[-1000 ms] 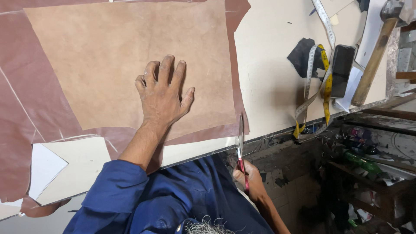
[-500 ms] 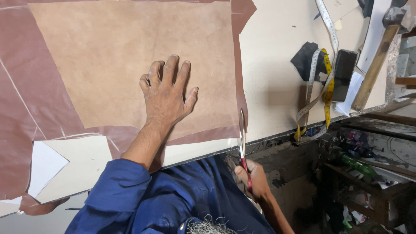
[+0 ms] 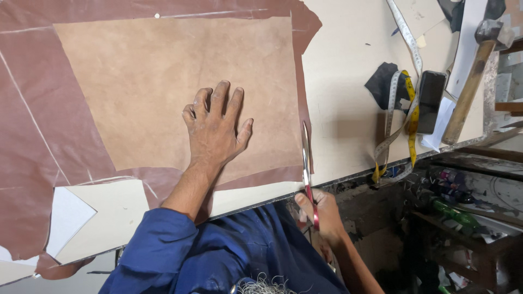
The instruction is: The person cuts a brown leather sheet using red-handled scissors, following white chalk lines. They trim a long strip, then cut a rectangular piece, and finally cut a larger shaped piece, placing the cut sections aside on the table.
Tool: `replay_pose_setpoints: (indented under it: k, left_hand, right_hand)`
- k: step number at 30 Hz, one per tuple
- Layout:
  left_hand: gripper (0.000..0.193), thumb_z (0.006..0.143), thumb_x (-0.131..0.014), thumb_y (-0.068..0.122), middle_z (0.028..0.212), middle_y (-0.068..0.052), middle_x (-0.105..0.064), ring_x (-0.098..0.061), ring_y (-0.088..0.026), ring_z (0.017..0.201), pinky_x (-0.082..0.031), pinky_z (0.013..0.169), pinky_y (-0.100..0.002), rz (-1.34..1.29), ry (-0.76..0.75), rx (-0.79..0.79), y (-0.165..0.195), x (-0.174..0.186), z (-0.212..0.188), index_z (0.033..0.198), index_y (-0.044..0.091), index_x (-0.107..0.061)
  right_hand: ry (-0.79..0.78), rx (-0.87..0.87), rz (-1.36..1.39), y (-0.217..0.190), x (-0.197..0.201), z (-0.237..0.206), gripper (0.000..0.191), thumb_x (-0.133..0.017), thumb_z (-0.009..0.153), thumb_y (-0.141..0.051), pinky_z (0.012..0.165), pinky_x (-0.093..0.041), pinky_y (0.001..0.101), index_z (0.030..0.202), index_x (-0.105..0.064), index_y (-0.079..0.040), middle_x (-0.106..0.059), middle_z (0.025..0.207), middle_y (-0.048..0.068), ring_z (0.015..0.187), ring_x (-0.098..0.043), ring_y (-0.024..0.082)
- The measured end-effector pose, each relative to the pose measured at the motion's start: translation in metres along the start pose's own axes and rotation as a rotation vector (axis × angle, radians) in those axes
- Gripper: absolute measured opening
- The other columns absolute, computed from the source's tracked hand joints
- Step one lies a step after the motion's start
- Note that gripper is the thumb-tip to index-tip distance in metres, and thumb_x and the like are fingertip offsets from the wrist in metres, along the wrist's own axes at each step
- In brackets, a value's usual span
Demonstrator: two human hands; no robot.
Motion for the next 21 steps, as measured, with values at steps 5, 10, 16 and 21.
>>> replay_pose_setpoints:
  k: [5,10,16,21]
  left_hand:
    - [0.063,0.087,-0.069,0.048,0.147,-0.007,-0.046,-0.041,-0.033,0.129,-0.036,0.094,-0.056,-0.007,0.012,-0.001,0.001,0.001,0.001,0.141,0.019,-0.058]
    - [0.063,0.087,-0.069,0.047,0.148,-0.008,-0.047,-0.041,-0.033,0.13,-0.036,0.095,-0.057,-0.029,0.007,0.013,0.0,0.002,0.002,0.142,0.019,-0.058]
    - [0.063,0.086,-0.069,0.046,0.148,-0.008,-0.047,-0.042,-0.033,0.13,-0.036,0.095,-0.057,-0.027,0.005,0.009,0.001,0.003,0.003,0.141,0.019,-0.058]
    - [0.063,0.085,-0.069,0.047,0.148,-0.007,-0.046,-0.041,-0.033,0.13,-0.036,0.094,-0.057,-0.027,0.009,0.014,0.001,0.002,0.003,0.141,0.019,-0.058]
  right_hand:
    - [-0.014,0.136,0.087,-0.016,0.0,0.023,0.043,-0.072,0.091,-0.042,0.043,-0.046,0.0253,0.074,-0.065,-0.003,-0.059,0.051,0.003,0.043,-0.056,0.01]
    - [-0.028,0.092,0.145,-0.017,-0.002,0.022,0.045,-0.076,0.087,-0.042,0.037,-0.042,0.0268,0.071,-0.065,-0.002,-0.057,0.047,0.004,0.037,-0.052,0.012]
    - [0.03,0.015,0.058,-0.033,0.003,0.043,0.038,-0.074,0.087,-0.042,0.044,-0.05,0.025,0.074,-0.068,-0.007,-0.062,0.053,0.002,0.043,-0.059,0.01]
    - [0.008,0.045,0.075,-0.047,0.003,0.05,0.045,-0.075,0.084,-0.046,0.041,-0.046,0.0269,0.075,-0.069,-0.003,-0.059,0.05,0.005,0.041,-0.056,0.013]
Point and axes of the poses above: each hand's wrist, its own z-axis towards the middle knuckle, its own x-axis out of the back of the hand, y = z × x, the point moved 4 cm from there along z, towards the middle knuckle
